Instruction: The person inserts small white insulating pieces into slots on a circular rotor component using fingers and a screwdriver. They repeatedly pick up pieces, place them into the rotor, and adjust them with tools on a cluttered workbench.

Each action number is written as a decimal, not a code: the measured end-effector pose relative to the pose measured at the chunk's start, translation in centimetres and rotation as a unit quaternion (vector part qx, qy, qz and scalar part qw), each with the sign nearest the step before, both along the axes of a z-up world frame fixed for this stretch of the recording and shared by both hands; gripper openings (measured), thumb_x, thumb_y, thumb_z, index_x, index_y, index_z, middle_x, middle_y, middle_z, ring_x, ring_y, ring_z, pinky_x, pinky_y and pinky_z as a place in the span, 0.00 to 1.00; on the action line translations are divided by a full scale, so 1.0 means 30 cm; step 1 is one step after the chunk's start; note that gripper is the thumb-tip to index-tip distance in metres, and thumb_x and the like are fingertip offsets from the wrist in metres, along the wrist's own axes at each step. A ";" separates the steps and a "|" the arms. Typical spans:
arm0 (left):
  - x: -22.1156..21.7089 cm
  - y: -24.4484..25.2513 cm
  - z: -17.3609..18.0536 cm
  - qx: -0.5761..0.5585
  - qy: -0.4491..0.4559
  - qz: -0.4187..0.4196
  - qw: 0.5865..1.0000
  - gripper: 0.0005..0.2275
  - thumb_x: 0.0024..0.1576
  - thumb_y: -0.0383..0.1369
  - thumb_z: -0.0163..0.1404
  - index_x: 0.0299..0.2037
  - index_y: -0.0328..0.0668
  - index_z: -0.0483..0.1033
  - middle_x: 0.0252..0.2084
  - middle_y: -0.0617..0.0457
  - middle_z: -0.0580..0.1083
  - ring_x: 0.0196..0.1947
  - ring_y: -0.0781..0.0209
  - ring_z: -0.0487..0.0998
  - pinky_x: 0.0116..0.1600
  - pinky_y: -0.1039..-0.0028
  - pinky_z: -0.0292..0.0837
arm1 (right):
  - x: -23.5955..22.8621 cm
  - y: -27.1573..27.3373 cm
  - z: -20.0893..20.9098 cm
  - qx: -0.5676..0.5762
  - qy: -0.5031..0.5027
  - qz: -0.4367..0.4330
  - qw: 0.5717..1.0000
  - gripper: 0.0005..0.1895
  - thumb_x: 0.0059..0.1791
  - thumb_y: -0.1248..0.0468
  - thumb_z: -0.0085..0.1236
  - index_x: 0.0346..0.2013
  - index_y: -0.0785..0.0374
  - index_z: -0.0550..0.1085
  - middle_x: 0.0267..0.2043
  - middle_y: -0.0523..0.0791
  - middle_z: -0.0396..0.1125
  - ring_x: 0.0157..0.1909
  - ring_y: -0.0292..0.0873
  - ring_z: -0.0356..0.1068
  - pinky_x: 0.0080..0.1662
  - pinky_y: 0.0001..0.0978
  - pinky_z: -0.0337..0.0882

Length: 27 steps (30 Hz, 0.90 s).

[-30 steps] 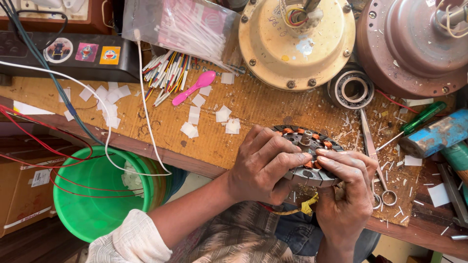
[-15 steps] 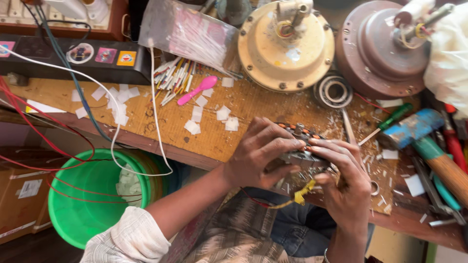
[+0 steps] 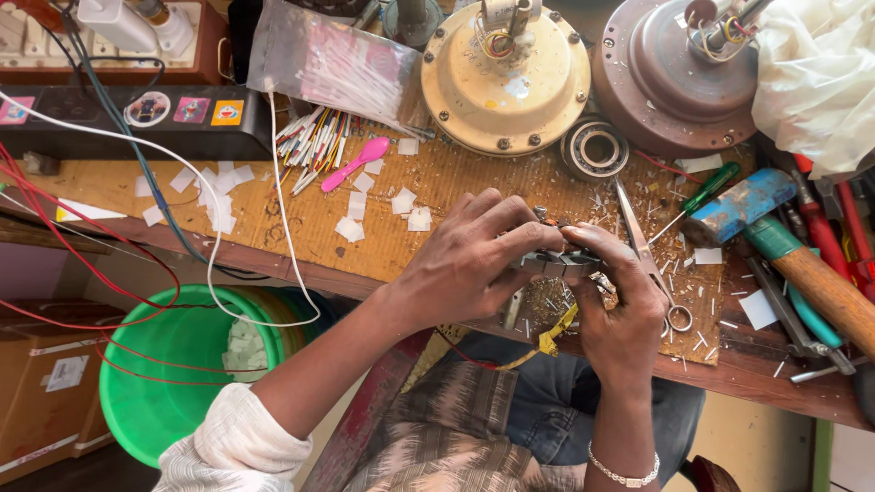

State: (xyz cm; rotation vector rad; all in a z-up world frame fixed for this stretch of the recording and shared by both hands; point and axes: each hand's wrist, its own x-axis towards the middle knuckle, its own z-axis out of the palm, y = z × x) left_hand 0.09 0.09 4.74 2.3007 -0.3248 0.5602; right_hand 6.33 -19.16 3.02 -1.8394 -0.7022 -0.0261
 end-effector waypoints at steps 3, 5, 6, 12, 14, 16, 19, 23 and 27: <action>0.003 0.001 -0.003 -0.020 0.001 0.003 1.000 0.18 0.53 0.29 0.62 0.54 0.50 0.76 0.48 0.54 0.72 0.50 0.49 0.71 0.59 0.60 0.69 | 0.006 0.005 -0.004 0.000 -0.022 -0.001 1.000 0.19 0.48 0.76 0.60 0.54 0.64 0.75 0.57 0.49 0.73 0.64 0.47 0.72 0.65 0.38 0.71; 0.008 0.006 -0.020 -0.027 -0.032 -0.008 0.999 0.18 0.54 0.29 0.62 0.55 0.49 0.76 0.49 0.54 0.73 0.51 0.49 0.71 0.59 0.62 0.70 | 0.008 0.008 -0.011 -0.005 -0.040 0.003 0.999 0.18 0.48 0.77 0.58 0.52 0.64 0.76 0.56 0.49 0.73 0.65 0.48 0.72 0.67 0.39 0.70; 0.011 0.011 -0.031 -0.030 -0.048 -0.011 0.998 0.18 0.54 0.29 0.62 0.55 0.48 0.77 0.50 0.55 0.73 0.52 0.49 0.72 0.59 0.62 0.70 | 0.008 0.010 -0.016 -0.002 -0.045 -0.001 0.999 0.17 0.49 0.76 0.59 0.52 0.64 0.75 0.56 0.48 0.73 0.64 0.48 0.73 0.66 0.39 0.71; 0.021 0.027 -0.071 0.009 -0.097 -0.033 0.995 0.19 0.53 0.24 0.62 0.55 0.44 0.76 0.52 0.55 0.74 0.48 0.51 0.71 0.57 0.65 0.72 | 0.027 0.021 -0.028 0.004 -0.051 0.003 0.999 0.15 0.48 0.74 0.62 0.50 0.64 0.76 0.55 0.48 0.73 0.63 0.48 0.73 0.66 0.38 0.71; 0.006 0.017 -0.080 -0.007 -0.063 -0.020 0.998 0.20 0.55 0.25 0.62 0.58 0.45 0.73 0.52 0.54 0.72 0.51 0.51 0.73 0.59 0.64 0.73 | 0.022 0.013 -0.031 -0.013 -0.058 0.019 0.998 0.17 0.47 0.75 0.60 0.51 0.64 0.76 0.57 0.48 0.73 0.66 0.50 0.72 0.67 0.39 0.71; -0.006 0.013 -0.085 -0.024 -0.046 -0.016 0.999 0.24 0.54 0.24 0.62 0.61 0.46 0.70 0.53 0.52 0.71 0.53 0.50 0.74 0.61 0.63 0.73 | 0.010 -0.002 -0.033 -0.007 -0.099 -0.015 0.995 0.17 0.45 0.74 0.61 0.48 0.67 0.74 0.54 0.53 0.70 0.60 0.51 0.70 0.61 0.40 0.71; -0.010 0.018 -0.089 -0.072 -0.033 -0.013 0.997 0.32 0.52 0.21 0.60 0.68 0.47 0.63 0.53 0.50 0.69 0.53 0.50 0.74 0.61 0.62 0.73 | -0.012 -0.014 -0.036 0.081 0.009 -0.123 0.989 0.12 0.49 0.70 0.59 0.47 0.66 0.75 0.51 0.50 0.71 0.49 0.44 0.73 0.47 0.34 0.73; -0.034 -0.052 -0.120 -0.129 -0.030 0.067 0.989 0.37 0.53 0.19 0.61 0.72 0.52 0.58 0.47 0.51 0.67 0.46 0.56 0.72 0.53 0.67 0.73 | -0.068 -0.017 -0.069 0.291 0.283 -0.094 0.909 0.09 0.58 0.66 0.55 0.49 0.70 0.73 0.44 0.49 0.71 0.44 0.42 0.75 0.49 0.36 0.79; -0.040 -0.127 -0.153 -0.093 -0.083 0.143 0.982 0.40 0.49 0.19 0.62 0.71 0.53 0.56 0.45 0.50 0.65 0.46 0.52 0.67 0.52 0.61 0.66 | -0.109 -0.007 -0.113 0.345 0.430 -0.033 0.833 0.12 0.55 0.67 0.56 0.49 0.74 0.71 0.40 0.48 0.71 0.38 0.41 0.73 0.43 0.37 0.78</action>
